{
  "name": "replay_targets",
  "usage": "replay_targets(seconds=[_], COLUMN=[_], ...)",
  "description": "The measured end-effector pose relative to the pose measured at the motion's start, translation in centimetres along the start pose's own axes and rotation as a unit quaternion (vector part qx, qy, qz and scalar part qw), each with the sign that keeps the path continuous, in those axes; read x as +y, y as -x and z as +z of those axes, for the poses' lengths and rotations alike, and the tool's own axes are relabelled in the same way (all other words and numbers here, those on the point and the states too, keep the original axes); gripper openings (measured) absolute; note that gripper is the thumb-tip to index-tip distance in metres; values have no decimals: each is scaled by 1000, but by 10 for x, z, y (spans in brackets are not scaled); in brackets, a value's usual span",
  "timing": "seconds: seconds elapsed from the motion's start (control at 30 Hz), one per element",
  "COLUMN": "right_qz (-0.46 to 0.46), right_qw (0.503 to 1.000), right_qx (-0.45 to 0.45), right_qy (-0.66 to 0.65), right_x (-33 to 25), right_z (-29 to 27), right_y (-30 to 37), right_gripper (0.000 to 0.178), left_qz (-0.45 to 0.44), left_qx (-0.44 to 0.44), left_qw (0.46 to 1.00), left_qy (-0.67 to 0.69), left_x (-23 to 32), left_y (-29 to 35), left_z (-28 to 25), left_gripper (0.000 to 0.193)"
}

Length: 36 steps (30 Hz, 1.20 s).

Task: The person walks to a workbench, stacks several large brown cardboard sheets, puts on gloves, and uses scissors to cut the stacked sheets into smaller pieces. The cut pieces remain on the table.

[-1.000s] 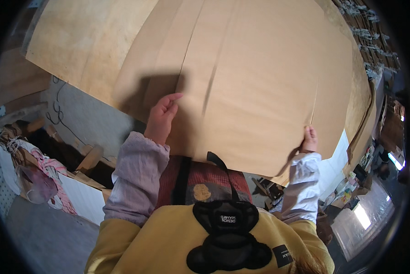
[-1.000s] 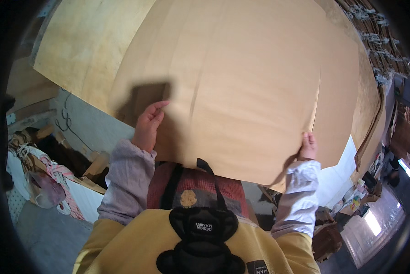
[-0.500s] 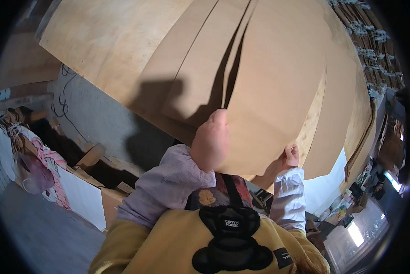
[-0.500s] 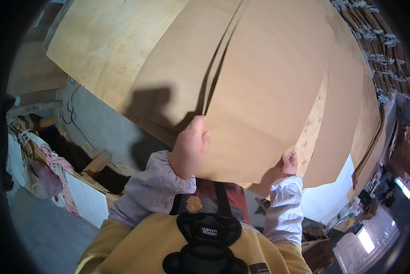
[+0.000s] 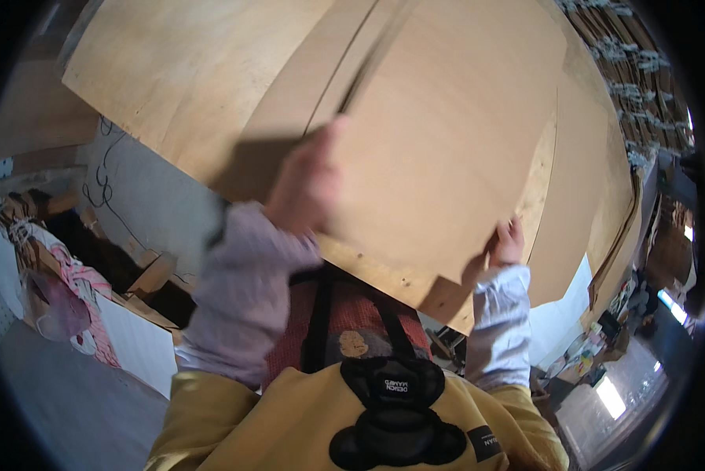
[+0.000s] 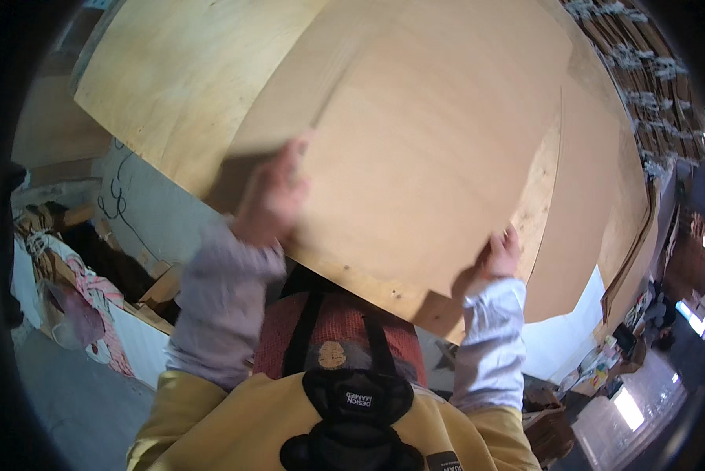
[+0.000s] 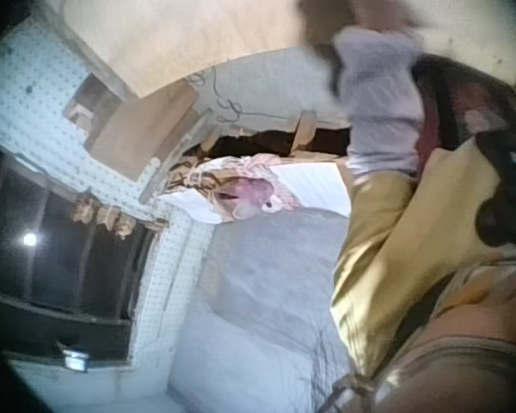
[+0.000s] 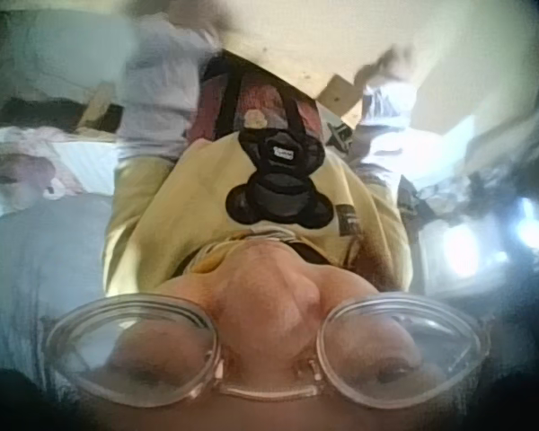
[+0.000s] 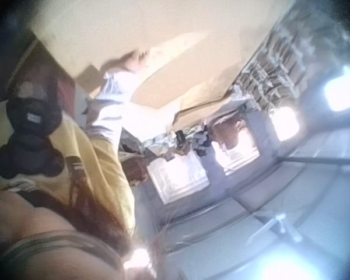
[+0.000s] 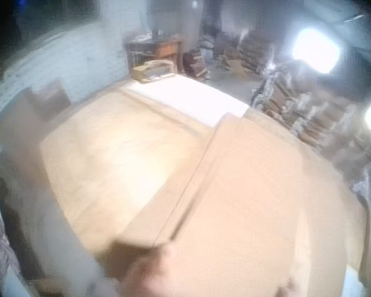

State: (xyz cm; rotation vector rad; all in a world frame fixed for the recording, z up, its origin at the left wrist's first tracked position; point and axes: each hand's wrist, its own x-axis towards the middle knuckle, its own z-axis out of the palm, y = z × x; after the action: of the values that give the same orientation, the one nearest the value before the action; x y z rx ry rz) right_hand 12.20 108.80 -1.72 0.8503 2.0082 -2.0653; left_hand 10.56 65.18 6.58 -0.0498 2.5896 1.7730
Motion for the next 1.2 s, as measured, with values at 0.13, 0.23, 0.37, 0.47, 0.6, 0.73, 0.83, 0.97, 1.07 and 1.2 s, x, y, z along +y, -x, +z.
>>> replay_targets(seconds=[0.13,0.23,0.37,0.47,0.6,0.73,0.83,0.97,1.07,1.2], right_qz=[-124,-48,-188,-174,-4,22,45,-155,-368,-459], right_qw=[988,979,884,725,686,668,704,774,793,731], right_qx=[68,90,89,288,234,149,206,186,121,-39], right_qy=[58,176,419,600,689,729,678,585,471,503], right_x=[14,15,-1,-17,-13,-2,-33,-120,-171,-182], right_z=[51,43,-14,-77,-152,-188,-188,-145,-71,66], right_y=[-19,-12,12,6,-26,-50,-49,-17,30,74], right_gripper=[37,36,40,54,42,27,17,18,18,27], left_qz=[-50,-95,-141,-202,-127,-87,-22,-2,-33,-16], left_qx=[-38,-38,-84,-84,-36,-31,-53,-105,-144,-160], left_qw=[986,992,962,954,947,925,905,901,921,939], left_qy=[-155,-78,-218,-203,-293,-368,-421,-421,-362,-304], left_x=[-53,-47,-46,-55,-48,-27,-20,-14,-7,-5], left_y=[-20,-20,-6,5,18,19,17,25,31,32], left_z=[-14,-6,-15,-23,-16,0,14,30,36,38], left_gripper=[52,55,59,58,55,61,61,57,58,53])
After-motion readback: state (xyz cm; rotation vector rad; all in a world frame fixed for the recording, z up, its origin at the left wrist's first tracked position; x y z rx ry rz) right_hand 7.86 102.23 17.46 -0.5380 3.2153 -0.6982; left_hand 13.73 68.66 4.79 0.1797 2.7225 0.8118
